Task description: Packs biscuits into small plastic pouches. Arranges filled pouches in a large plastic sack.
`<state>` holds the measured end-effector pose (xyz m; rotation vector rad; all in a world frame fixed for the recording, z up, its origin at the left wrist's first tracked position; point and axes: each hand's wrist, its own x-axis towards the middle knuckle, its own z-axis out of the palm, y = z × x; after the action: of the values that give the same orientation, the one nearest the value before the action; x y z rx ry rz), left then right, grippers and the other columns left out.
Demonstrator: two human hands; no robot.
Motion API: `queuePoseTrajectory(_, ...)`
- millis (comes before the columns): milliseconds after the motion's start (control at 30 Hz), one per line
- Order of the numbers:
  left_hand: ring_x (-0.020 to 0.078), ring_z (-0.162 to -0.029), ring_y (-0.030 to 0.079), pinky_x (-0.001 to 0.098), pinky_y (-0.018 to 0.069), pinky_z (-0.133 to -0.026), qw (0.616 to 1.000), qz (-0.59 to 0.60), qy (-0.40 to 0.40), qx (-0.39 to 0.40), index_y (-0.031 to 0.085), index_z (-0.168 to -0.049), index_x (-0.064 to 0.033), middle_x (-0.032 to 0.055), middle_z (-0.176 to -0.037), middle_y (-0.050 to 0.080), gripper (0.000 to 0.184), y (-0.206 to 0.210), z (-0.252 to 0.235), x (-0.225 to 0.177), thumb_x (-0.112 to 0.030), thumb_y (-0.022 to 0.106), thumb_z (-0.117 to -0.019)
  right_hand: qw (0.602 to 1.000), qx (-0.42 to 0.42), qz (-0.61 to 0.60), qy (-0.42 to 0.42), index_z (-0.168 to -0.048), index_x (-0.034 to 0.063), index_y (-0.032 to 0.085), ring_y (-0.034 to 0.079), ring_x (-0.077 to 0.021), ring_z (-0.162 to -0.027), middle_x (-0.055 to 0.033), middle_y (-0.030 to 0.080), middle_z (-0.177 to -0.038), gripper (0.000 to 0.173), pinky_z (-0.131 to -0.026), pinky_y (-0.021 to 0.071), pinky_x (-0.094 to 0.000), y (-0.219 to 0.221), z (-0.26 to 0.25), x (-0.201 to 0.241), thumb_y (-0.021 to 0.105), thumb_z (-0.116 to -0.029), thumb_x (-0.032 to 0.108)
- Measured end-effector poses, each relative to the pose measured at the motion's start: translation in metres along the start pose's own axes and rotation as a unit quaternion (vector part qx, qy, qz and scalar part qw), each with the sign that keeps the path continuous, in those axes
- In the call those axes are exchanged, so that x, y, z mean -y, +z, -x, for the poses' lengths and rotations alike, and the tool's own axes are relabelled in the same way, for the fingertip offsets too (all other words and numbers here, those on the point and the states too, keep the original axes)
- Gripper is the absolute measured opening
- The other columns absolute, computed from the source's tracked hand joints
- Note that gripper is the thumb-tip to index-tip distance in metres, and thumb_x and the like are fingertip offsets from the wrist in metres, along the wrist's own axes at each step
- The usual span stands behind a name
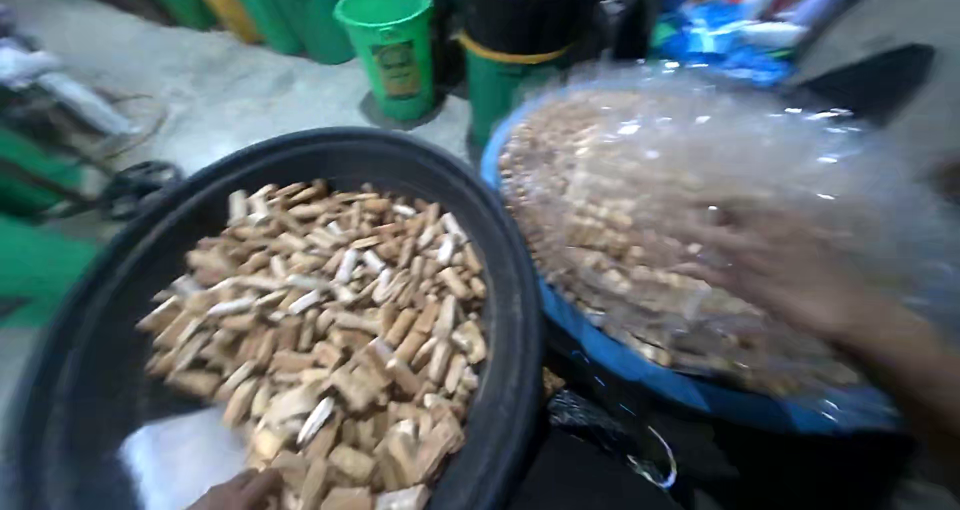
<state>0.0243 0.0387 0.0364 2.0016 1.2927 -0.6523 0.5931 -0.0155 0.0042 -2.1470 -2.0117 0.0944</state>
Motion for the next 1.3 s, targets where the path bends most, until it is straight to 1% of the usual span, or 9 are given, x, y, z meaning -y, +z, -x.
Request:
queuePoseTrajectory(100, 0.0599, -0.115, 0.057, 0.0707, 0.0465, -0.095, 0.990, -0.025, -0.128, -0.051, 0.057, -0.135, 0.0099, 0.0407, -0.125, 0.056, 0.049, 0.035, 0.009, 0.030, -0.016, 0.071, -0.0964, 0.992, -0.122, -0.005, -0.031, -0.110, -0.0093, 0.068, 0.057, -0.0592, -0.114, -0.0369, 0.056, -0.131, 0.025, -0.092, 0.0459, -0.0728, -0.015, -0.026, 0.037, 0.070, -0.0948, 0.010)
queuePoseTrajectory(167, 0.0583, -0.115, 0.058, 0.0689, 0.0489, -0.092, 0.979, -0.085, -0.134, -0.128, 0.057, -0.136, 0.0095, 0.0389, -0.123, 0.059, 0.046, 0.049, 0.008, 0.036, -0.008, 0.069, -0.0953, 0.985, -0.126, -0.041, -0.106, -0.106, -0.0082, 0.070, 0.065, -0.0504, -0.104, -0.0319, 0.064, -0.120, 0.020, -0.086, 0.0530, -0.0638, -0.007, -0.047, 0.100, 0.065, -0.0957, 0.007)
queuePoseTrajectory(300, 0.0501, -0.112, 0.063, 0.0626, 0.0513, -0.088, 0.948, -0.212, -0.118, -0.203, 0.073, -0.100, 0.0074, 0.0290, -0.111, 0.067, 0.015, 0.055, 0.002, 0.054, 0.008, 0.070, -0.0851, 0.939, 0.262, -0.026, -0.222, -0.131, -0.0005, 0.062, 0.062, -0.0418, -0.119, -0.0240, 0.064, -0.126, 0.030, -0.100, 0.0482, -0.0577, 0.023, -0.109, 0.214, 0.045, -0.1090, 0.010)
queuePoseTrajectory(400, 0.0470, -0.109, 0.065, 0.0585, 0.0546, -0.085, 0.962, -0.191, -0.146, -0.127, 0.073, -0.100, 0.0065, 0.0255, -0.108, 0.069, 0.011, 0.044, 0.008, 0.042, 0.006, 0.063, -0.0932, 0.921, 0.328, 0.047, -0.206, -0.128, -0.0052, 0.061, 0.062, -0.0470, -0.116, -0.0280, 0.064, -0.123, 0.028, -0.094, 0.0498, -0.0626, 0.060, -0.147, 0.258, 0.045, -0.1061, 0.002)
queuePoseTrajectory(600, 0.0532, -0.106, 0.065, 0.0623, 0.0543, -0.085, 0.978, -0.108, -0.091, -0.152, 0.071, -0.109, 0.0075, 0.0306, -0.108, 0.068, 0.022, 0.058, 0.052, 0.005, 0.012, 0.059, -0.0917, 0.907, 0.389, 0.131, -0.099, -0.131, -0.0120, 0.057, 0.053, -0.0498, -0.129, -0.0318, 0.055, -0.138, 0.034, -0.100, 0.0439, -0.0671, 0.106, -0.157, 0.272, 0.055, -0.1034, 0.008)
queuePoseTrajectory(900, 0.0479, -0.073, 0.069, 0.0593, 0.0559, -0.061, 0.950, 0.022, -0.083, -0.299, 0.065, -0.096, 0.0113, 0.0303, -0.093, 0.066, 0.018, 0.093, 0.072, -0.031, -0.006, 0.061, -0.0991, 0.878, 0.404, 0.118, -0.228, -0.133, -0.0109, 0.055, 0.055, -0.0528, -0.124, -0.0348, 0.059, -0.129, 0.036, -0.101, 0.0426, -0.0675, 0.108, -0.157, 0.245, 0.057, -0.1025, 0.008)
queuePoseTrajectory(1033, 0.0289, -0.065, 0.065, 0.0460, 0.0560, -0.066, 0.878, 0.265, -0.064, -0.394, 0.065, -0.086, 0.0151, 0.0209, -0.074, 0.064, 0.032, 0.107, 0.065, -0.021, -0.009, 0.052, -0.1027, 0.887, 0.345, -0.025, -0.306, -0.134, -0.0057, 0.059, 0.054, -0.0456, -0.129, -0.0291, 0.059, -0.133, 0.035, -0.108, 0.0412, -0.0599, 0.097, -0.154, 0.256, 0.054, -0.1059, 0.015)
queuePoseTrajectory(1133, -0.0016, -0.059, 0.062, 0.0212, 0.0563, -0.060, 0.739, 0.519, -0.015, -0.428, 0.057, -0.082, -0.0167, -0.0152, -0.065, 0.063, 0.037, 0.095, 0.050, -0.021, -0.015, 0.031, -0.1088, 0.823, 0.419, -0.029, -0.382, -0.137, -0.0073, 0.057, 0.049, -0.0450, -0.136, -0.0285, 0.052, -0.144, 0.036, -0.113, 0.0367, -0.0590, 0.103, -0.148, 0.276, 0.053, -0.1049, 0.008)
queuePoseTrajectory(1300, 0.0031, -0.069, 0.070, 0.0214, 0.0593, -0.057, 0.675, 0.493, 0.062, -0.546, 0.062, -0.094, -0.0154, -0.0116, -0.084, 0.071, 0.020, 0.026, 0.015, -0.029, -0.016, 0.044, -0.1040, 0.795, 0.456, -0.021, -0.400, -0.136, -0.0050, 0.061, 0.042, -0.0448, -0.141, -0.0271, 0.043, -0.153, 0.036, -0.115, 0.0338, -0.0582, 0.115, -0.159, 0.276, 0.057, -0.1028, 0.008)
